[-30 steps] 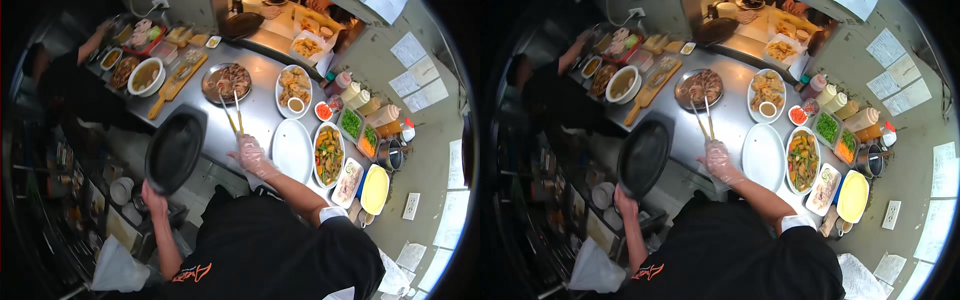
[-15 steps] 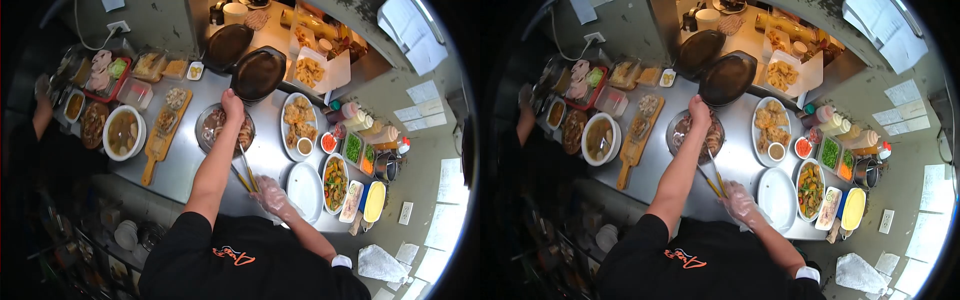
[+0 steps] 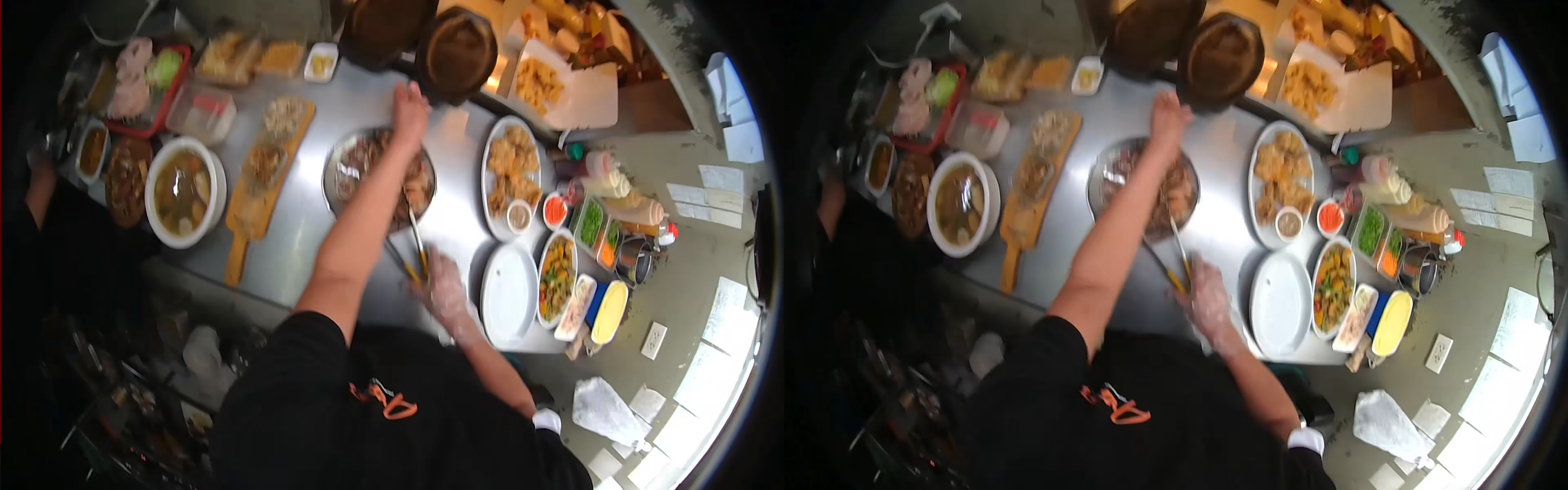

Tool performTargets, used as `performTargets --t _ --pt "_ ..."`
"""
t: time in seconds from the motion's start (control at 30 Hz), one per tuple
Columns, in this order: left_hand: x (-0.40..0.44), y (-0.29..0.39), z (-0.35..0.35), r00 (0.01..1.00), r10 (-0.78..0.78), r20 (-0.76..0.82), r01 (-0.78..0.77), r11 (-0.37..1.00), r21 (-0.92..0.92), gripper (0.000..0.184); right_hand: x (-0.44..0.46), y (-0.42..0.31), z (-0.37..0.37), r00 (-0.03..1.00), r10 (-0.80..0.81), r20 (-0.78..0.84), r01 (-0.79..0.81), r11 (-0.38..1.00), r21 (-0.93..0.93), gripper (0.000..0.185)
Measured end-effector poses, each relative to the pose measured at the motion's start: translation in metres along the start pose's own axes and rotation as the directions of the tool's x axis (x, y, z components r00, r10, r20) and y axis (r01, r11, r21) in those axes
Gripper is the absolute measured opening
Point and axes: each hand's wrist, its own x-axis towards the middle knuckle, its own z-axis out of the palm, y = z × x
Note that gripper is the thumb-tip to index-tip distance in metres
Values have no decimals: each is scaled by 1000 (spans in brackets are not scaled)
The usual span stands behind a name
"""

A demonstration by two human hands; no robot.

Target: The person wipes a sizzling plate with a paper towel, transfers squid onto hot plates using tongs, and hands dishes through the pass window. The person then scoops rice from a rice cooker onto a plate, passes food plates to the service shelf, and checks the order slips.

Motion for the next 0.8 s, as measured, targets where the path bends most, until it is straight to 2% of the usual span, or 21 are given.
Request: performTargets --t 0.03,0.07,0.1,0.13,0.17,0.2,0.23,0.27,0.33,0.37,0.43,0.47,0.53,0.57,0.63,0.67,0.8 --pt "-23 18 -29 934 342 103 -353 834 424 45 3 2 5 1000 1 17 -2 1000 27 79" --pt "-46 38 -61 869 457 188 -460 609 646 49 9 -3 3 1000 21 -8 -21 999 39 66" --pt "-79 71 -88 768 584 265 -544 374 751 42 10 1 -1 999 28 18 -30 993 115 63" --pt "-110 92 -116 833 507 221 -448 385 807 39 13 5 -5 999 29 34 -35 981 192 60" --pt "-121 88 -155 863 478 165 -311 244 919 30 13 7 -9 998 31 53 -45 962 269 57" --pt "-138 88 -187 954 293 66 -121 174 977 28 11 8 -20 1000 5 -1 -5 951 310 53" --pt "-152 85 -205 991 114 -68 60 71 996 29 9 8 -30 999 21 40 -34 927 374 53" --pt "-165 71 -210 994 -4 -114 109 329 938 32 5 9 -41 996 32 86 -66 900 432 53" --pt "-184 51 -217 971 -219 -96 229 739 634 40 1 17 -51 991 9 136 -85 820 566 55" --pt "-187 39 -210 982 -179 -66 182 775 604 38 -1 23 -57 987 12 163 -95 852 514 57" --pt "-190 16 -192 988 -42 -151 121 814 568 28 7 14 -94 978 37 207 -120 907 404 61" --pt "-193 9 -189 983 36 -178 83 783 617 26 8 23 -100 989 19 148 -65 949 309 66" --pt "-191 4 -184 957 200 -210 10 701 713 23 12 41 -115 993 -115 23 112 987 119 62" --pt "-192 1 -184 947 233 -221 -14 718 696 22 13 47 -126 985 -170 -23 170 986 0 59" --pt "-199 -6 -185 929 284 -236 -61 748 661 23 15 56 -154 969 -244 -33 243 970 -17 56" --pt "-200 -8 -190 925 307 -221 -73 717 693 25 17 59 -166 961 -275 -35 274 961 -27 54" --pt "-209 22 -187 951 233 -202 -56 776 629 24 27 55 -209 947 -312 -77 301 945 -129 53"
